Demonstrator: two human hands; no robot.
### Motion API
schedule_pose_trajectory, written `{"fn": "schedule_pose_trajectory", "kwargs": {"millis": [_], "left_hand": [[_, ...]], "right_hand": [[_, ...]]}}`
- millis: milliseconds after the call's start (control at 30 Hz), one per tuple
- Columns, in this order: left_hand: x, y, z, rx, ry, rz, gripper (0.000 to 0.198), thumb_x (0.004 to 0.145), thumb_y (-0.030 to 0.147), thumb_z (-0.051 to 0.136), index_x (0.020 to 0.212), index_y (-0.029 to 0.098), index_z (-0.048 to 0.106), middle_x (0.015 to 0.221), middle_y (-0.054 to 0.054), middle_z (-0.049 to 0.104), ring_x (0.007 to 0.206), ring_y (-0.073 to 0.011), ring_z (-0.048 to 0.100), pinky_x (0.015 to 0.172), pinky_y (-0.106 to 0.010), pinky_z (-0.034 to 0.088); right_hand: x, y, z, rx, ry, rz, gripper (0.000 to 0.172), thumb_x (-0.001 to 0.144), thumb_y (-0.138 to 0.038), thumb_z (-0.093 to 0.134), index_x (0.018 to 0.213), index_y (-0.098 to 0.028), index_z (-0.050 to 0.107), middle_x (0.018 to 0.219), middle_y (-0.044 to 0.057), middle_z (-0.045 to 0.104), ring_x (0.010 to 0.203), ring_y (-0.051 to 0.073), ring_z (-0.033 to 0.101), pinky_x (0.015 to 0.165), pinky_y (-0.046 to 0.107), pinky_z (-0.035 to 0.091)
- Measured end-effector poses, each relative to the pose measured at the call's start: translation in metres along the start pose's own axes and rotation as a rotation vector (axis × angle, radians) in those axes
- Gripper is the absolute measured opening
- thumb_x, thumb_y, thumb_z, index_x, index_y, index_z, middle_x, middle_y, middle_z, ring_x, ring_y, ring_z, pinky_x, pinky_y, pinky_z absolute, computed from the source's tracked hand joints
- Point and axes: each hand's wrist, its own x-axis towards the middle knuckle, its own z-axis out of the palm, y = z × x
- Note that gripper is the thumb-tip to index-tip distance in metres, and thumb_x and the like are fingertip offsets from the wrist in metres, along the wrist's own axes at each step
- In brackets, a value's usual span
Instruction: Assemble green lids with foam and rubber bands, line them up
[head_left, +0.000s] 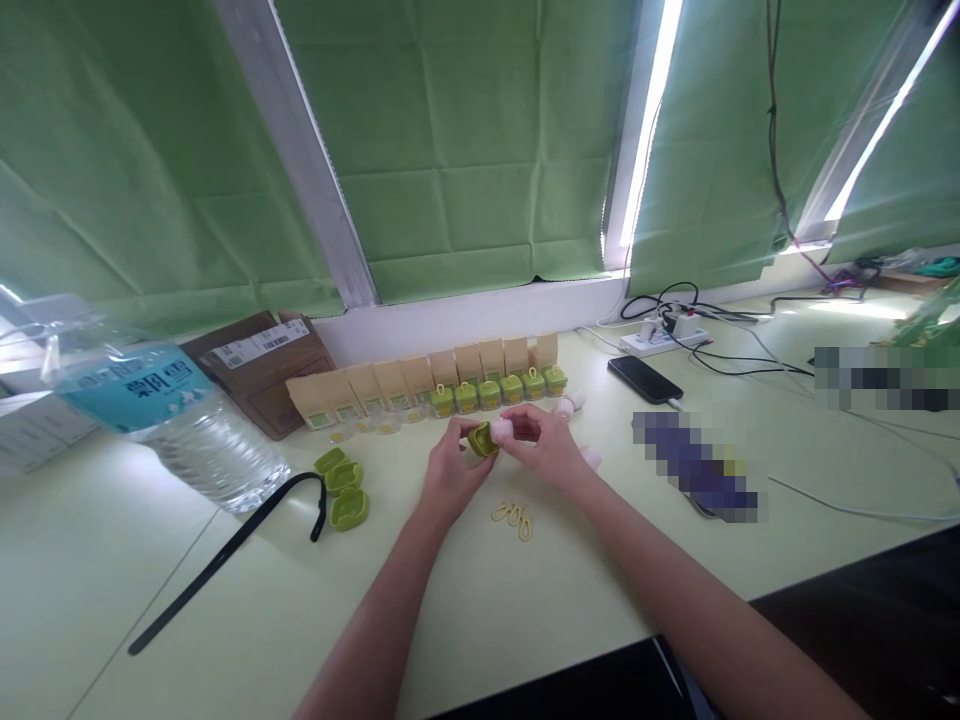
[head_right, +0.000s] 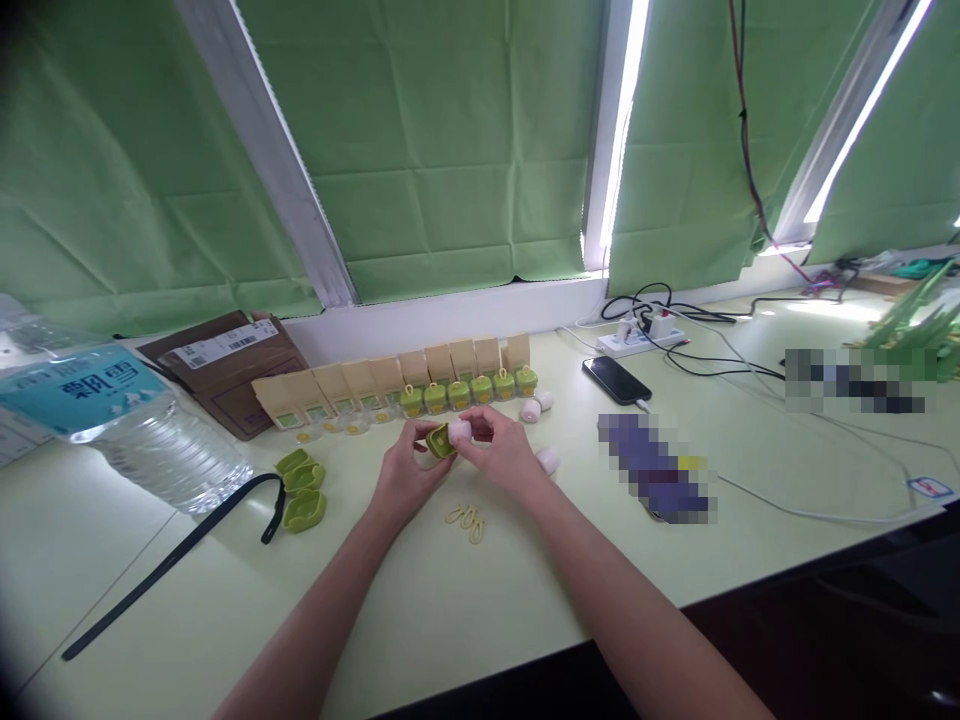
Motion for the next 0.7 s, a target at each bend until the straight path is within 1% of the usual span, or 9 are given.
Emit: {"fn": "schedule_pose_trajectory", "kwargs": {"millis": [100,233,367,533,700], "left_hand": [[0.0008,-0.0017,0.0001,0.013,0.025,0.022,0.035,0.077,0.031,0.069,0.107,0.022,0.053,0.100,-0.003,0.067,0.088,-0.0169,0.062,0.078,-0.030,0.047],[0.0014,-0.0035,-0.0002,0.025,0.062,0.062,0.036,0.076,0.026,0.069,0.109,0.022,0.055,0.099,-0.003,0.066,0.086,-0.0161,0.060,0.076,-0.029,0.046],[0.0009,-0.0016,-0.0003,0.009,0.055,0.106,0.034,0.077,0.024,0.068,0.109,0.023,0.057,0.100,-0.003,0.066,0.088,-0.0163,0.060,0.075,-0.028,0.046],[0.0008,0.0028,0.0004,-0.016,0.046,0.090,0.033,0.078,0.028,0.068,0.109,0.022,0.057,0.099,-0.004,0.067,0.085,-0.0161,0.061,0.074,-0.029,0.047],[0.0005,0.0057,0.0001,-0.031,0.028,0.078,0.035,0.079,0.030,0.068,0.110,0.023,0.055,0.095,-0.003,0.068,0.081,-0.0147,0.059,0.071,-0.027,0.045]], "right_hand": [[-0.0007,-0.0031,0.0006,0.042,-0.014,0.044,0.033,0.078,-0.033,0.072,0.107,-0.019,0.067,0.101,0.008,0.075,0.094,0.020,0.071,0.091,0.037,0.058],[-0.0014,-0.0059,0.0007,0.033,-0.025,0.060,0.032,0.081,-0.035,0.071,0.108,-0.019,0.068,0.100,0.008,0.075,0.093,0.021,0.072,0.089,0.037,0.058],[-0.0018,-0.0056,0.0014,0.033,-0.056,0.063,0.033,0.083,-0.038,0.069,0.108,-0.018,0.069,0.100,0.009,0.075,0.093,0.021,0.072,0.089,0.037,0.058],[-0.0004,-0.0036,0.0010,0.092,-0.034,0.046,0.033,0.079,-0.039,0.073,0.104,-0.018,0.070,0.097,0.008,0.075,0.090,0.020,0.072,0.085,0.035,0.059],[0.0014,-0.0034,-0.0009,0.135,-0.020,0.041,0.033,0.074,-0.039,0.076,0.098,-0.017,0.070,0.091,0.008,0.076,0.083,0.021,0.072,0.079,0.035,0.060]]}}
